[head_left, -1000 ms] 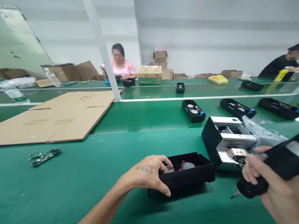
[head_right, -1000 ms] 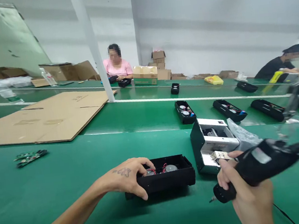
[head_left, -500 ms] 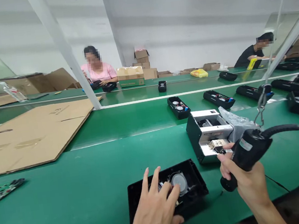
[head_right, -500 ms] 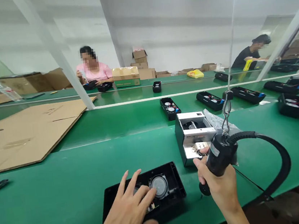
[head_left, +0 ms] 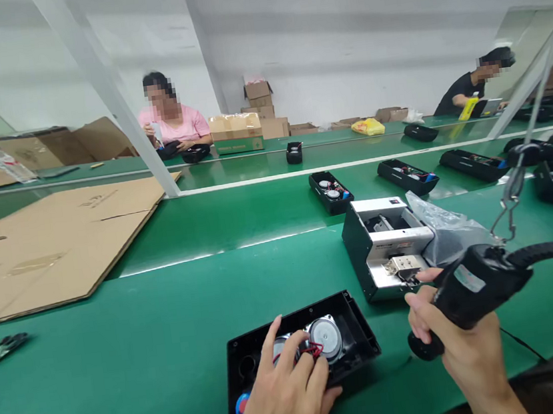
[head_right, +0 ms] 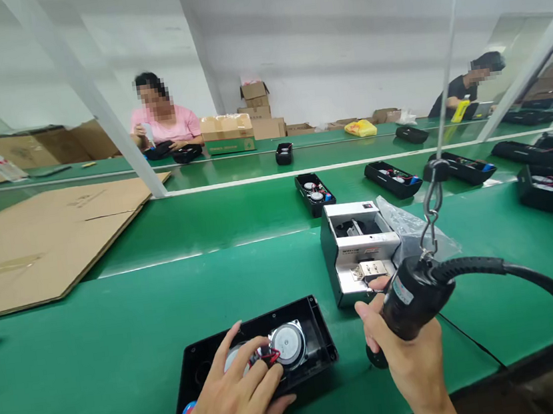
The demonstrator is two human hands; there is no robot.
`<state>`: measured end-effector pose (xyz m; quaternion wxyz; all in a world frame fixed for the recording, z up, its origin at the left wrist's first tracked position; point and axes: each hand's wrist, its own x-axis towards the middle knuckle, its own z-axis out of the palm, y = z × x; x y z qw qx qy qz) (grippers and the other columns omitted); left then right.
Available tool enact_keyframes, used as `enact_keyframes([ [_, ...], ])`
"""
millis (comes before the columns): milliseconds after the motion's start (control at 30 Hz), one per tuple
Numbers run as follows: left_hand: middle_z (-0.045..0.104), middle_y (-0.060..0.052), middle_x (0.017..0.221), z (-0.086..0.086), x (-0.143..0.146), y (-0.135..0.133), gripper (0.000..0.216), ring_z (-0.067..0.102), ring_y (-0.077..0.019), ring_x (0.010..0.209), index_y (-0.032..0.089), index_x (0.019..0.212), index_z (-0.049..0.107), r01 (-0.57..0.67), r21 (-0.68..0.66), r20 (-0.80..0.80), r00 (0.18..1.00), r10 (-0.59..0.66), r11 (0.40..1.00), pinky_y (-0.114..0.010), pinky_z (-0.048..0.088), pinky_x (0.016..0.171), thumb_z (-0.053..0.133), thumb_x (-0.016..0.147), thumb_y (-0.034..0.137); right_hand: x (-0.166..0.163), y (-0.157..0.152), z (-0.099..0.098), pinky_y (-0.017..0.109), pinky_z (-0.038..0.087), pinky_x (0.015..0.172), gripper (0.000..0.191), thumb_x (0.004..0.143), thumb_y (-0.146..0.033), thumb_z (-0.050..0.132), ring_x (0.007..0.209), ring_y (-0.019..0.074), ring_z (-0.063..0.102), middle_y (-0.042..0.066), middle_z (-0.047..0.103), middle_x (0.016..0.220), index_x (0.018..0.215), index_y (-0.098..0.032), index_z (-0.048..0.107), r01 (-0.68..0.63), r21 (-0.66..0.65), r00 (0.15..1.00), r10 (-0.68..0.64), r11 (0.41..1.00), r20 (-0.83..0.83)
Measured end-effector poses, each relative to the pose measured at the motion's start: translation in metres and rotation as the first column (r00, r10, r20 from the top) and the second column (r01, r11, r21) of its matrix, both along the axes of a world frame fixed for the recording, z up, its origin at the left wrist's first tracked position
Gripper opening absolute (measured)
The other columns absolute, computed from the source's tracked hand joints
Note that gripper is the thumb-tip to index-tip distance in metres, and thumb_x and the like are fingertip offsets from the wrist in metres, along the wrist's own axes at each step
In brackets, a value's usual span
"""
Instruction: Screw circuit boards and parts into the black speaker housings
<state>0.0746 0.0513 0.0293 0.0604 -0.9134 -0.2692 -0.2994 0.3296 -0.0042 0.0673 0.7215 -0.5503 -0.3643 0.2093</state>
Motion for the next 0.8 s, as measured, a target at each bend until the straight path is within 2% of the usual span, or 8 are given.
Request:
enact_keyframes([
  [133, 0.064, 0.005, 0.074, -0.001, 0.002, -0.002, 0.022, 0.068, -0.0202, 0.089, 0.022, 0.088, 0.062, 0.015, -0.016, 0.038, 0.999, -0.015, 1.0, -0.053, 0.028, 0.129, 0.061, 0.108, 0.032, -0.006, 0.0, 0.008, 0.026, 0.045, 0.047, 0.033, 0.091, -0.035, 0.085, 0.043, 0.0101, 0.051, -0.01, 0.057, 0.058, 0.114, -0.026, 0.063, 0.009, -0.046, 0.999, -0.01, 0.999, -0.04],
  [233, 0.064, 0.005, 0.076, -0.003, 0.003, -0.002, 0.019, 0.064, -0.0193, 0.084, 0.022, 0.093, 0.064, 0.007, 0.0, 0.004, 1.0, -0.007, 1.0, -0.052, 0.033, 0.123, 0.056, 0.109, 0.029, -0.004, 0.001, 0.003, 0.027, 0.046, 0.047, 0.034, 0.091, -0.035, 0.085, 0.043, 0.0107, 0.051, -0.009, 0.057, 0.058, 0.115, -0.025, 0.063, 0.015, -0.04, 0.999, -0.016, 0.999, -0.028],
  [333, 0.061, 0.005, 0.075, -0.005, 0.004, -0.001, 0.032, 0.06, -0.0189, 0.077, 0.022, 0.09, 0.063, 0.01, 0.022, -0.033, 0.999, -0.01, 1.0, -0.051, 0.036, 0.117, 0.045, 0.115, 0.03, 0.002, 0.001, -0.006, 0.028, 0.046, 0.044, 0.035, 0.09, -0.033, 0.086, 0.041, 0.0116, 0.052, -0.009, 0.058, 0.057, 0.115, -0.024, 0.063, -0.001, 0.001, 1.0, 0.001, 1.0, 0.001],
  [400, 0.059, 0.004, 0.073, -0.006, 0.004, 0.0, 0.042, 0.057, -0.0189, 0.072, 0.023, 0.086, 0.061, 0.02, 0.041, -0.032, 0.999, -0.019, 0.999, -0.05, 0.038, 0.112, 0.036, 0.118, 0.031, 0.007, 0.001, -0.003, 0.028, 0.047, 0.045, 0.03, 0.09, -0.031, 0.086, 0.041, 0.0111, 0.052, -0.009, 0.058, 0.058, 0.109, -0.024, 0.063, -0.043, -0.002, 0.999, 0.043, 0.999, -0.015],
  [500, 0.06, 0.004, 0.074, -0.004, 0.004, 0.003, 0.046, 0.055, -0.0197, 0.068, 0.023, 0.084, 0.059, 0.031, 0.054, -0.048, 0.998, -0.028, 0.998, -0.047, 0.041, 0.099, 0.031, 0.119, 0.03, 0.015, 0.004, 0.023, 0.027, 0.046, 0.046, 0.026, 0.089, -0.027, 0.086, 0.042, 0.01, 0.052, -0.009, 0.058, 0.059, 0.099, -0.024, 0.062, -0.044, 0.057, 0.998, 0.046, 0.997, -0.041],
  [600, 0.063, 0.002, 0.076, 0.001, 0.002, 0.004, 0.042, 0.056, -0.0216, 0.067, 0.023, 0.084, 0.058, 0.047, 0.044, -0.115, 0.992, -0.042, 0.998, -0.045, 0.041, 0.086, 0.034, 0.118, 0.026, 0.023, 0.016, 0.061, 0.026, 0.044, 0.047, 0.029, 0.086, -0.022, 0.086, 0.043, 0.0099, 0.05, -0.011, 0.055, 0.056, 0.103, -0.024, 0.064, 0.101, 0.274, 0.995, -0.104, 0.956, -0.004],
  [667, 0.063, 0.002, 0.076, 0.003, 0.001, 0.003, 0.04, 0.057, -0.0228, 0.067, 0.023, 0.085, 0.059, 0.053, 0.04, -0.136, 0.99, -0.047, 0.998, -0.044, 0.04, 0.082, 0.035, 0.117, 0.026, 0.03, 0.03, 0.079, 0.027, 0.045, 0.049, 0.032, 0.084, -0.021, 0.087, 0.042, 0.0105, 0.05, -0.012, 0.054, 0.053, 0.106, -0.024, 0.064, 0.155, 0.347, 0.983, -0.178, 0.925, 0.035],
  [800, 0.064, 0.001, 0.076, 0.003, 0.001, 0.001, 0.042, 0.06, -0.0232, 0.068, 0.023, 0.085, 0.061, 0.051, 0.021, -0.139, 0.989, -0.047, 0.998, -0.044, 0.04, 0.08, 0.034, 0.117, 0.025, 0.041, 0.059, 0.081, 0.028, 0.046, 0.048, 0.033, 0.081, -0.027, 0.09, 0.04, 0.0113, 0.052, -0.011, 0.059, 0.052, 0.096, -0.024, 0.061, 0.177, 0.306, 0.967, -0.222, 0.936, 0.121],
])
